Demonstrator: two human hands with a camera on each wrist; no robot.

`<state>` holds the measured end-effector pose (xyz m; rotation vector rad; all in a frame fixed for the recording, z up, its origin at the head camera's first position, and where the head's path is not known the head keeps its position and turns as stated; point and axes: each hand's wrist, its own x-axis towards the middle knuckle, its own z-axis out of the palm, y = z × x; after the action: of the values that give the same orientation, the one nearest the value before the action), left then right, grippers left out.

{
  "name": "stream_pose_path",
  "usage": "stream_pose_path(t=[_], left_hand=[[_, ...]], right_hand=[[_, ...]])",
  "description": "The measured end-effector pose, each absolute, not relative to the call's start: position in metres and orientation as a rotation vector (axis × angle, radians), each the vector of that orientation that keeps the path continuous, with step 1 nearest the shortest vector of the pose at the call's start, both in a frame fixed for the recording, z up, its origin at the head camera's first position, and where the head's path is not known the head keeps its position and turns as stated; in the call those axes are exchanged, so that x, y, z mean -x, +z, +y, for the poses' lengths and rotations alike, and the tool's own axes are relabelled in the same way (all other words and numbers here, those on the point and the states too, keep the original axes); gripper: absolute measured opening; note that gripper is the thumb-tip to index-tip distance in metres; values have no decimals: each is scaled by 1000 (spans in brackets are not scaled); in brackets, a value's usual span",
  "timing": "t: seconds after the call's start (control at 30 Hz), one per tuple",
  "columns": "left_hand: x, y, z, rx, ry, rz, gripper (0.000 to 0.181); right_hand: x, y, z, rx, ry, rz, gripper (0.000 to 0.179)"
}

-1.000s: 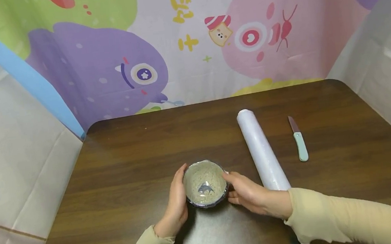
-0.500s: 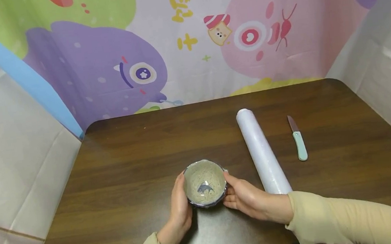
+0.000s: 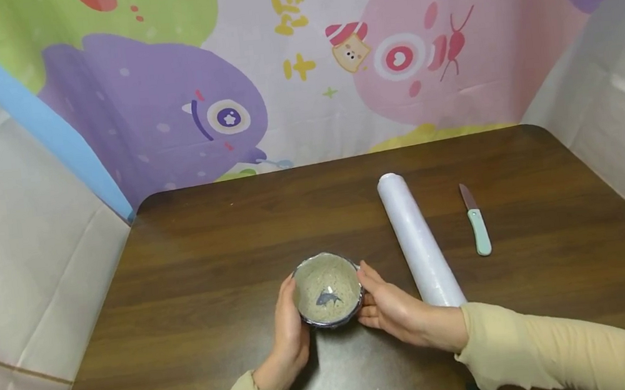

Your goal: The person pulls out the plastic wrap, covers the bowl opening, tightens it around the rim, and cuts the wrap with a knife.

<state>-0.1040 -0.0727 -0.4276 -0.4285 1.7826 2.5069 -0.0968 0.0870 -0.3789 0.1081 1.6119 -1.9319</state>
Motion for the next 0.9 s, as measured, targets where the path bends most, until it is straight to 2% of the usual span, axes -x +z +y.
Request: stream_pose_path(t=[0.37, 0.63, 0.9], left_hand=[[112, -428, -71, 420, 2531, 1721, 45], [132, -427, -74, 397, 2647, 1450, 38], [148, -427, -73, 378, 2628, 1478, 40]], right_hand=[[110, -375, 86, -126, -1874, 1660, 58], [124, -370, 88, -127, -1839, 1628, 57], [139, -368, 91, -174, -1844, 1598, 56]])
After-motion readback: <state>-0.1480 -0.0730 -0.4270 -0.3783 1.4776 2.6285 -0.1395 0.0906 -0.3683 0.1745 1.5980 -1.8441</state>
